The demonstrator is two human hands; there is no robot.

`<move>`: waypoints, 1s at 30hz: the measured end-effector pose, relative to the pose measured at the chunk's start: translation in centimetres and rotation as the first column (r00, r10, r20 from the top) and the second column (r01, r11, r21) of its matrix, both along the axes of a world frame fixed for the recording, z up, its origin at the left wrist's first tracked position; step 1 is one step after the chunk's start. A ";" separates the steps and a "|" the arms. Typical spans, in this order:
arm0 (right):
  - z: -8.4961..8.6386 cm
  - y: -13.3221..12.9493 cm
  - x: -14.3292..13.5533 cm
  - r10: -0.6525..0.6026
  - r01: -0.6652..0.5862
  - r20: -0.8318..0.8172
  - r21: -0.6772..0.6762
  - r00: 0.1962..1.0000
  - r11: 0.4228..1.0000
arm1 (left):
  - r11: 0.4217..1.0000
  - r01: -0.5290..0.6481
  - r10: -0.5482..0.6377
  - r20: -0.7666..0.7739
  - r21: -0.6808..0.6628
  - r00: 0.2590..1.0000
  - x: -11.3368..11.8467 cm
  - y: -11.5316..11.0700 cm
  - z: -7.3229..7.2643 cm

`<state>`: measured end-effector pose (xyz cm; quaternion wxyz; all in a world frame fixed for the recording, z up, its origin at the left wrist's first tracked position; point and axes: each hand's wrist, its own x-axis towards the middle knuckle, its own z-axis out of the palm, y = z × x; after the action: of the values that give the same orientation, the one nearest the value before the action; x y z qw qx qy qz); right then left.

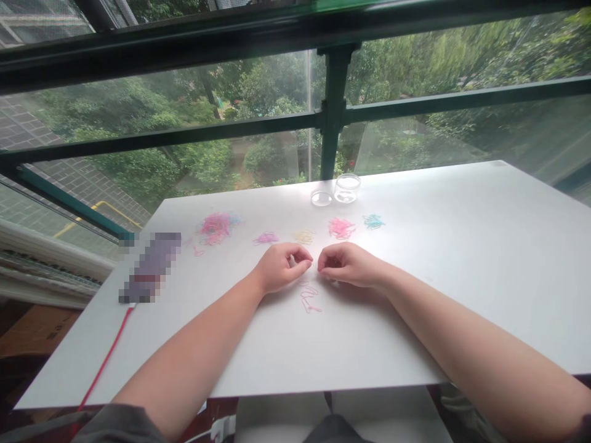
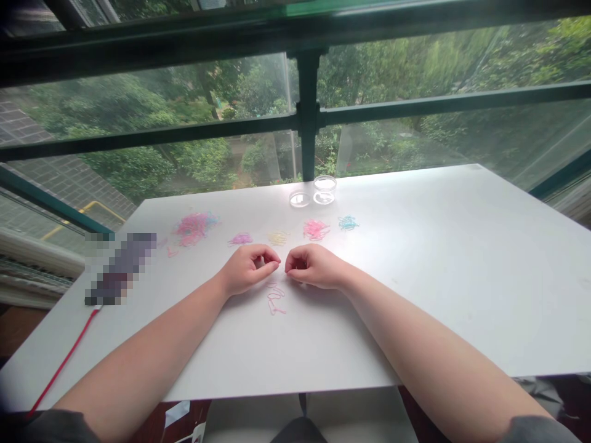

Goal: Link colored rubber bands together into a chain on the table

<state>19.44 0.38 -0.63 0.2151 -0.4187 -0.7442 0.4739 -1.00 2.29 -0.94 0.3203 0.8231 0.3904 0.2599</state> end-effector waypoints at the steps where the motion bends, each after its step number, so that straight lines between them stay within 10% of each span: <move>1: 0.1 0.0 0.0 0.019 -0.020 0.014 0.007 1.000 1.000 | 1.000 -0.001 0.001 0.003 -0.002 1.000 0.0 0.0 0.0; 15: -0.4 -0.3 -0.8 -0.074 0.068 0.013 0.258 0.997 0.964 | 0.999 -0.020 0.020 0.007 -0.045 1.000 0.1 -0.1 0.1; 30: -0.7 -0.2 -0.7 -0.101 0.107 -0.040 0.239 0.994 0.965 | 0.999 -0.010 0.010 0.016 -0.047 1.000 0.2 -0.2 0.2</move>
<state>18.69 0.21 -1.30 0.2991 -0.4215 -0.7702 0.3738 -0.80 2.09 -0.77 0.3412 0.8113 0.3979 0.2589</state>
